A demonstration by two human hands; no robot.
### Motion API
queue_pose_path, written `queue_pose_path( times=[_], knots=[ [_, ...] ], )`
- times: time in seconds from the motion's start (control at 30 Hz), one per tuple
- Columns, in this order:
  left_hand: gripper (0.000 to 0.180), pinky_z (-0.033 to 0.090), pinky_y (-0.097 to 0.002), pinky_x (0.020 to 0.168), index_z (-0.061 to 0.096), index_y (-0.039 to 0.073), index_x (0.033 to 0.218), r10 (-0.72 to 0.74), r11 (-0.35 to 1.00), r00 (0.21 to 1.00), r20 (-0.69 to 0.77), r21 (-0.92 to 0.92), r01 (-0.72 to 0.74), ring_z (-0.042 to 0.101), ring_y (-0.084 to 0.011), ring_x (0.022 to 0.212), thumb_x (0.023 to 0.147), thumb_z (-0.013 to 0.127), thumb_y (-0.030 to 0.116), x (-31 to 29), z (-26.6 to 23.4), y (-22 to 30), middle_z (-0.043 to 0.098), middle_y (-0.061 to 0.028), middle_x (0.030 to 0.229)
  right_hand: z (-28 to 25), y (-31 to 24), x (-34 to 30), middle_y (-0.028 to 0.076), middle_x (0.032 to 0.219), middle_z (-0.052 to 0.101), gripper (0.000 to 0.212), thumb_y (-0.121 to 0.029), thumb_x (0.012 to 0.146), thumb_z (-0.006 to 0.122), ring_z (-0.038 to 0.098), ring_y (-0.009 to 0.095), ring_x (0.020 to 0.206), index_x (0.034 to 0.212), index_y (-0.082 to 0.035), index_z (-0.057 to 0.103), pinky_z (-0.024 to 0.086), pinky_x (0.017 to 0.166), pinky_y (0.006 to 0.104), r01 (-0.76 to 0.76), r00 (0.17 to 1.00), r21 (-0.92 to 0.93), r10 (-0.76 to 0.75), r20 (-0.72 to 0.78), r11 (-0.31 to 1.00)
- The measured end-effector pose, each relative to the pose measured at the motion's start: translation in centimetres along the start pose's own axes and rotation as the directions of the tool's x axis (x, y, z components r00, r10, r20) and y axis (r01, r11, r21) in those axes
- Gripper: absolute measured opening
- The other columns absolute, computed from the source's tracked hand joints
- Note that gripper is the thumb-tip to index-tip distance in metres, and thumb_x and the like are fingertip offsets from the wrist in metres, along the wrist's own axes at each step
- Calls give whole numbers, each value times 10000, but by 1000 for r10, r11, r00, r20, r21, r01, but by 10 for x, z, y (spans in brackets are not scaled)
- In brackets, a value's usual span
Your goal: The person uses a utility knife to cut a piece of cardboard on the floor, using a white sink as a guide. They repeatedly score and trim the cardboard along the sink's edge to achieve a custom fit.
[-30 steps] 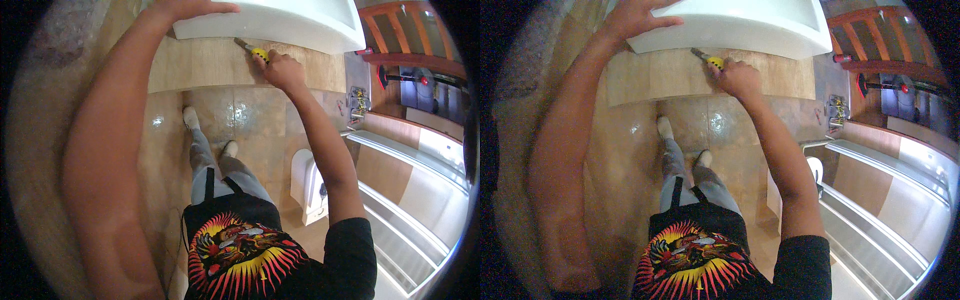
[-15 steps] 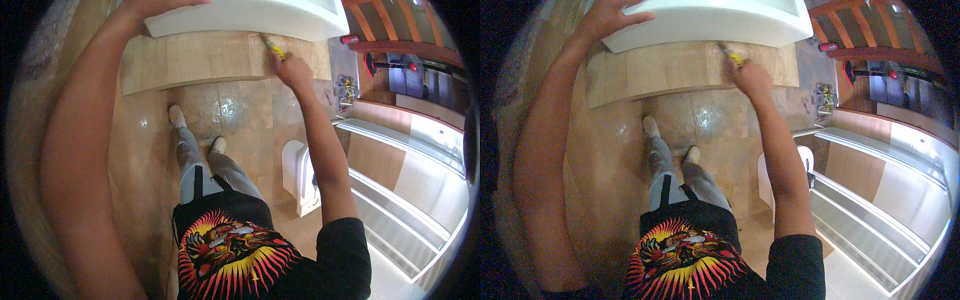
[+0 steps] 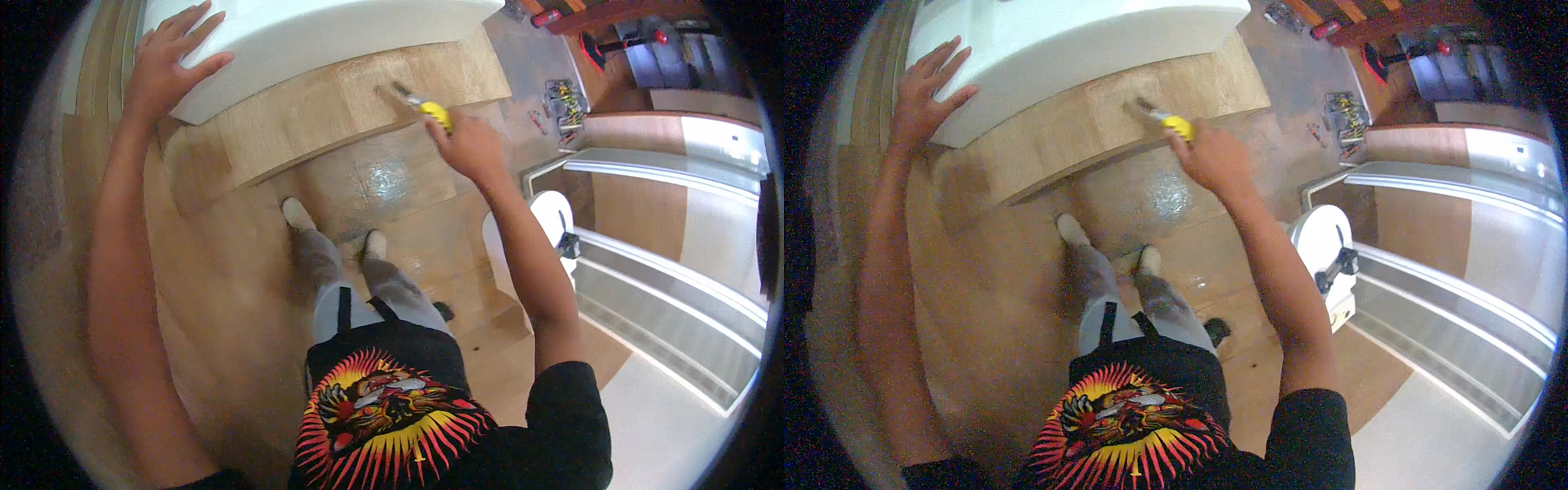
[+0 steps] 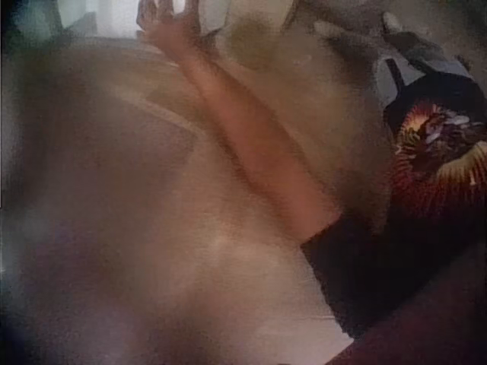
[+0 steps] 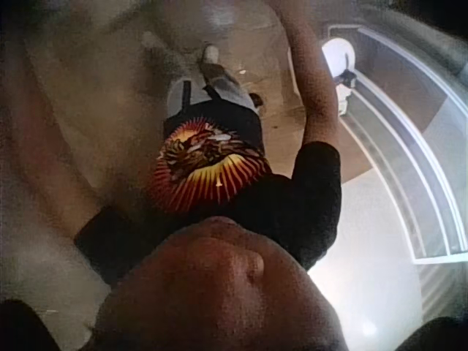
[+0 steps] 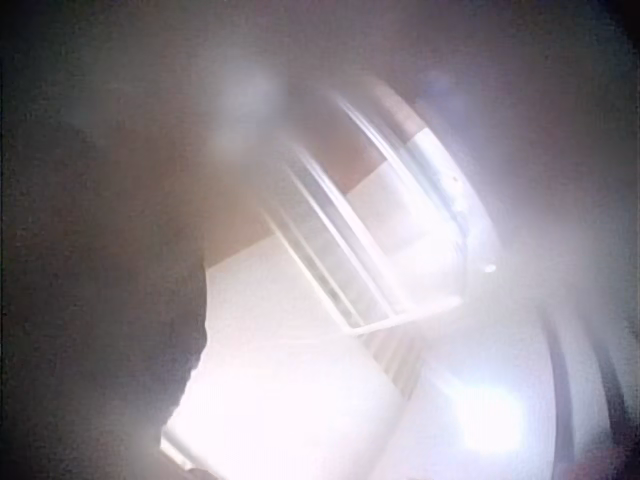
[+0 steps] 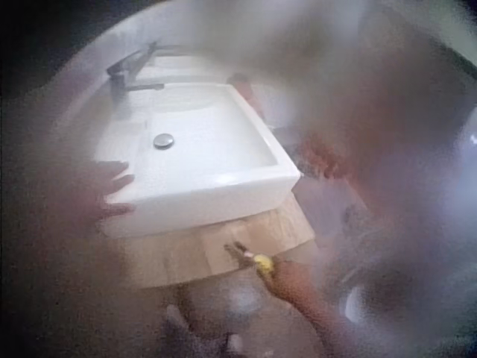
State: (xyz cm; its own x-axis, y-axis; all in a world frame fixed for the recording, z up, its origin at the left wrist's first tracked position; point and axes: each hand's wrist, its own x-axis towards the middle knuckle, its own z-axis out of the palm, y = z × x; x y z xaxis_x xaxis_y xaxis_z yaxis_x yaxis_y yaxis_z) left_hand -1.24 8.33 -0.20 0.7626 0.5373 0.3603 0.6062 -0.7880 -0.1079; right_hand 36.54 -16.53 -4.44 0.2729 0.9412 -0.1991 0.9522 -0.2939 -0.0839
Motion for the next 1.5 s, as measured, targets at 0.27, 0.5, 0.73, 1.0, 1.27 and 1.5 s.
queue_pose_path(
  times=[0.27,0.5,0.73,1.0,1.27,1.5],
  knots=[
    [573,364,-414,1055,591,207,1287,14,997,999,-37,-78,-17,498,-255,1255,760,752,363,4,-11,14,508,-60,1389,11,-123,35,174,776,682,591,-598,875,469,671,358,697,920,-36,642,530,625,472,170,983,134,-177,49,976],
    [570,361,-410,1050,598,212,1279,-88,996,995,-43,-11,87,488,-240,1261,755,755,371,5,-13,27,514,-55,1381,24,-103,59,173,792,683,604,-615,869,466,678,340,725,947,-47,654,537,638,460,205,979,69,-204,-11,976],
    [559,368,-405,1037,604,208,1272,-13,1000,998,-68,-26,11,494,-245,1249,760,748,376,2,-14,17,514,-53,1381,8,-66,72,199,912,685,651,-648,882,408,675,347,846,995,-55,651,531,727,480,171,985,-49,-169,33,984],
    [557,362,-407,1045,619,190,1254,-86,996,995,-45,-4,86,498,-261,1244,748,759,377,2,-13,24,531,-59,1364,-23,9,79,180,946,686,669,-641,899,374,672,346,872,1017,-48,663,528,754,468,-70,992,-167,86,91,984],
    [546,308,-457,1061,638,246,1226,-84,995,994,-71,-55,81,494,-220,1243,744,730,486,5,-12,22,541,-37,1350,-23,-33,45,164,825,688,606,-598,894,438,673,356,787,968,-43,670,530,700,475,102,992,-77,-95,88,992],
    [533,347,-429,1031,652,221,1207,-47,997,994,-97,-65,41,522,-238,1206,732,756,439,9,-15,27,558,-49,1329,2,-103,59,173,792,683,591,-596,883,447,676,342,760,901,-53,678,533,665,473,296,952,63,-300,64,953]
  ],
)
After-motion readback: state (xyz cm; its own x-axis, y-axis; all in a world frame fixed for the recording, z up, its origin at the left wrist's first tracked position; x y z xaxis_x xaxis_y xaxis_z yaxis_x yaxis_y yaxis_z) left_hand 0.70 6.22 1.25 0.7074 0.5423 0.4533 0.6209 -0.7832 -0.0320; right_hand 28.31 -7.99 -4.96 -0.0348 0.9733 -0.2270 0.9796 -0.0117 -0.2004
